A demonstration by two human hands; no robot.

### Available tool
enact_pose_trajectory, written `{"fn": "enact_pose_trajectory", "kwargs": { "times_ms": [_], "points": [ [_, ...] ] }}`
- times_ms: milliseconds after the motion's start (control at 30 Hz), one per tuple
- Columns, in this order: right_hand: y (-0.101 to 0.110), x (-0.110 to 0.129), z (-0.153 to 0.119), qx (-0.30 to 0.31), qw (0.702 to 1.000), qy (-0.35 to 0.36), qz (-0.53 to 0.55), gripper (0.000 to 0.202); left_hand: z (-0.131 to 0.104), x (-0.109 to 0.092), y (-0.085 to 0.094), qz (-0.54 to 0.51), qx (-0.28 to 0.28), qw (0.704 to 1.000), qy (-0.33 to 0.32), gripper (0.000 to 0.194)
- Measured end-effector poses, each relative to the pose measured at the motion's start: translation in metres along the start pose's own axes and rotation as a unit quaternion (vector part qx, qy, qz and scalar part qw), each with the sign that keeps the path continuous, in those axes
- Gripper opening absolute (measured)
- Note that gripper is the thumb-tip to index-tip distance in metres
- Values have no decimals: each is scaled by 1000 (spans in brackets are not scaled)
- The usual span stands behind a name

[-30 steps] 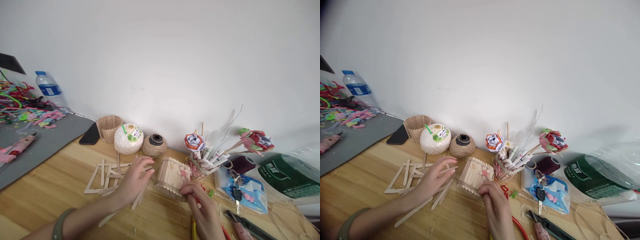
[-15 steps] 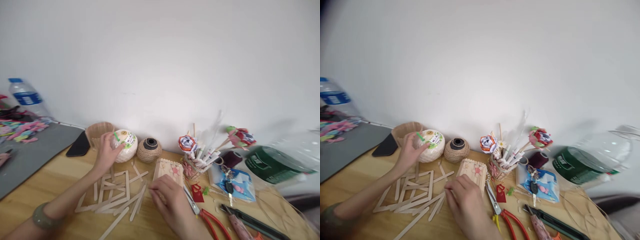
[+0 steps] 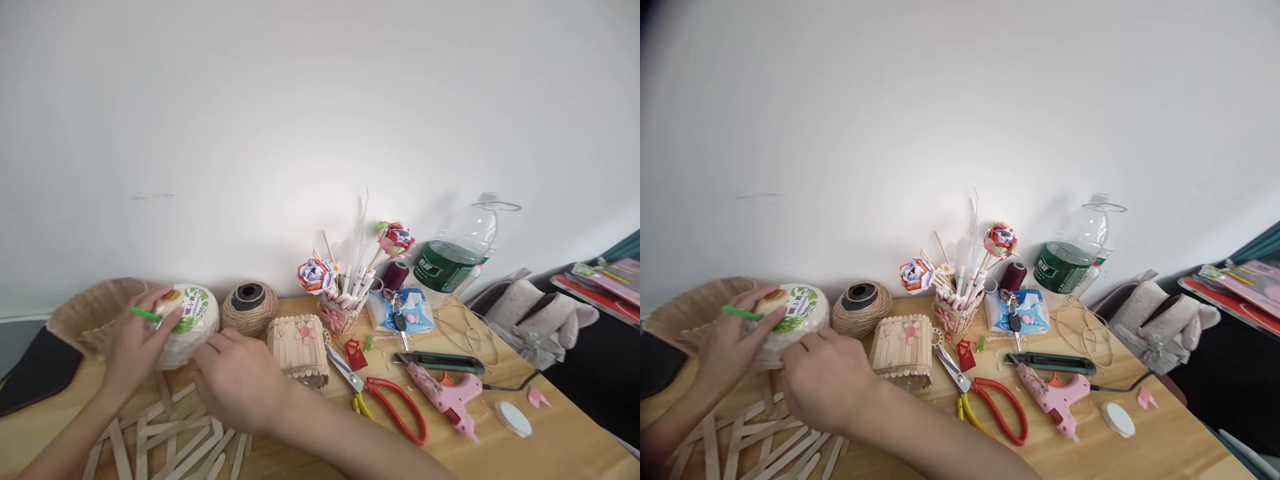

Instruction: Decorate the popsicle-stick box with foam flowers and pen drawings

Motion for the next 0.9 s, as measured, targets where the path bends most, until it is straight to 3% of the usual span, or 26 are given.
{"fn": "enact_pose_trajectory", "kwargs": {
  "times_ms": [133,300,667,900],
  "points": [
    [-10,-10,30,11,998,-61,-2,34,-2,2,1,-18,-8,1000,-23,34],
    [-16,-22,48,10,993,-121,10,42,-1,10,-1,-59,17,997,-48,27],
    [-14,-27,57,43,989,-141,20,50,7,23,-1,-202,105,971,-74,28],
    [-9,-34,68,55,988,-143,20,55,16,39,-7,-195,127,968,-93,37]
  ]
}}
Point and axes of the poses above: each hand's wrist, its own z-axis towards the middle knuckle, its own y-axis out of the back of the hand, x = y × z, the point moved 4 cm from there along z, towards the middle knuckle, and after that the axes turned 3 degrees about z, right-handed, at the moved point
